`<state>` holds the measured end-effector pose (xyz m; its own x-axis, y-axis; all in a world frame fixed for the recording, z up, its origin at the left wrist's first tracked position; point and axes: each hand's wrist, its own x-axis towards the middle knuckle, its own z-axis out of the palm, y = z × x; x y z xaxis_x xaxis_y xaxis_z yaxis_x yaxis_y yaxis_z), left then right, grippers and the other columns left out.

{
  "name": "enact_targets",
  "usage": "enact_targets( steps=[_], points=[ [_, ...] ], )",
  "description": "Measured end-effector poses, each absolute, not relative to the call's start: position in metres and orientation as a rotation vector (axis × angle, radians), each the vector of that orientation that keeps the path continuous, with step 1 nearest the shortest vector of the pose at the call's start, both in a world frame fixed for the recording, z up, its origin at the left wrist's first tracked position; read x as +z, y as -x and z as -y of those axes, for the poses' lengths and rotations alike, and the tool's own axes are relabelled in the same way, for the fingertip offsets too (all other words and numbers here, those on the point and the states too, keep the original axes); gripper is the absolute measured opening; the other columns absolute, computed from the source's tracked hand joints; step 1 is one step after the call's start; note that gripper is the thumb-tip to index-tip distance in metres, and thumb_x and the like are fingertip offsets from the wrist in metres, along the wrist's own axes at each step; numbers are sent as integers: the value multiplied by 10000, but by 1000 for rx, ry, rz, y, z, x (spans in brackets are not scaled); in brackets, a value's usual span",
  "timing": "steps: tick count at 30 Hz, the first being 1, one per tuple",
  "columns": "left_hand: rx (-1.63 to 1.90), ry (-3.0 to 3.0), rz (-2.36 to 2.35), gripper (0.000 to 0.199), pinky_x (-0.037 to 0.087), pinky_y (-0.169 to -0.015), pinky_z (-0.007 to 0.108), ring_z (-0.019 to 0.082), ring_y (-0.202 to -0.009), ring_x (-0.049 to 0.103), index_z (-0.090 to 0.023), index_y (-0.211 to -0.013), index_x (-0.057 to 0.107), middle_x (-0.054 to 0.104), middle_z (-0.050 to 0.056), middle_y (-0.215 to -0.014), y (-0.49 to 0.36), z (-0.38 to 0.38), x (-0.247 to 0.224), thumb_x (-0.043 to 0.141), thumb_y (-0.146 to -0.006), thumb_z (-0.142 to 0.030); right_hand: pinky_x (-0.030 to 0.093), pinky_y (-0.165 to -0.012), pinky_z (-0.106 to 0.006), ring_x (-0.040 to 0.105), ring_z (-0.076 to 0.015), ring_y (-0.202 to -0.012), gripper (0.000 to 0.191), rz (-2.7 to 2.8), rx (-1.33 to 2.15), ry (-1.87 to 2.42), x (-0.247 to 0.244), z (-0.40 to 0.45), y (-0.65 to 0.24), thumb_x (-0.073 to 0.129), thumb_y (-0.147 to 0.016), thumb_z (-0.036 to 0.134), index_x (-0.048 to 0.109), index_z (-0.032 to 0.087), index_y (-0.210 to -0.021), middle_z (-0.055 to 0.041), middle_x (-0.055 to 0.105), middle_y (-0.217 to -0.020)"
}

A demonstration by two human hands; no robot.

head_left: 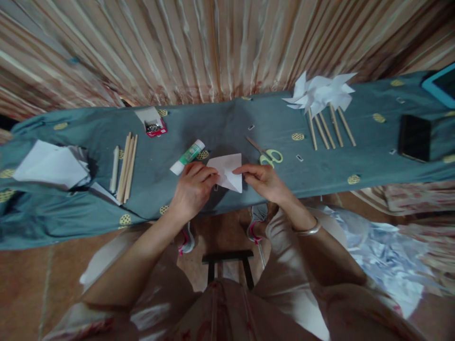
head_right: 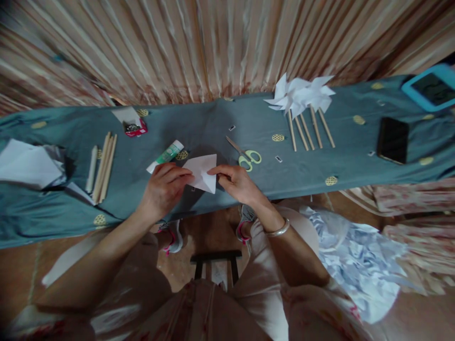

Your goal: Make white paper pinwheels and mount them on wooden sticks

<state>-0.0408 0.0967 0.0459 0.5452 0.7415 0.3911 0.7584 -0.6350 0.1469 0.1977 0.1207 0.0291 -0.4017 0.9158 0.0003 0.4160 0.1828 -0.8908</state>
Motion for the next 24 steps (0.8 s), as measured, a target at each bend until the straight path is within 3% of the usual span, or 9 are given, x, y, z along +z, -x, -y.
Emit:
enact_targets(
  steps=[9,14,19,21,24],
  points=[
    [-545,2866,1209,266,542,-912,414,223,-910,699,-162,-1046,731,774,83,-1050,45,-88,34,485,-961,-108,555,-898,-353,716,-200,-958,321,2107,917,1161,21,-112,-205,520,-852,124,734,226,-1068,-56,766,-1073],
    [-538,2919,1239,299,548,-958,422,221,-934,720,-138,-1073,726,771,115,-1080,47,-82,32,452,-958,-108,539,-995,-429,692,-232,-1087,238,2188,786,1144,15,-113,-210,557,-913,192,737,247,-1059,-72,736,-1155],
    [-536,2919,1264,310,547,-984,432,214,-935,729,-137,-1036,728,773,110,-1081,48,-77,33,433,-947,-102,437,-1118,-526,533,-281,-1349,141,2195,693,1162,21,-114,-209,608,-920,266,747,284,-931,-50,547,-1476],
    [-555,2922,1275,298,548,-977,437,221,-945,725,-133,-1037,725,769,115,-1086,47,-76,33,448,-933,-97,430,-1118,-530,513,-280,-1369,128,2201,715,1140,23,-114,-207,612,-923,280,738,284,-902,-44,560,-1468],
    [-581,2916,1307,241,555,-937,457,258,-972,709,-113,-1056,717,757,144,-1091,44,-73,35,517,-927,-149,473,-1057,-504,619,-262,-1227,140,2204,776,1095,24,-116,-205,601,-937,287,725,253,-883,-70,686,-1292]
  ],
)
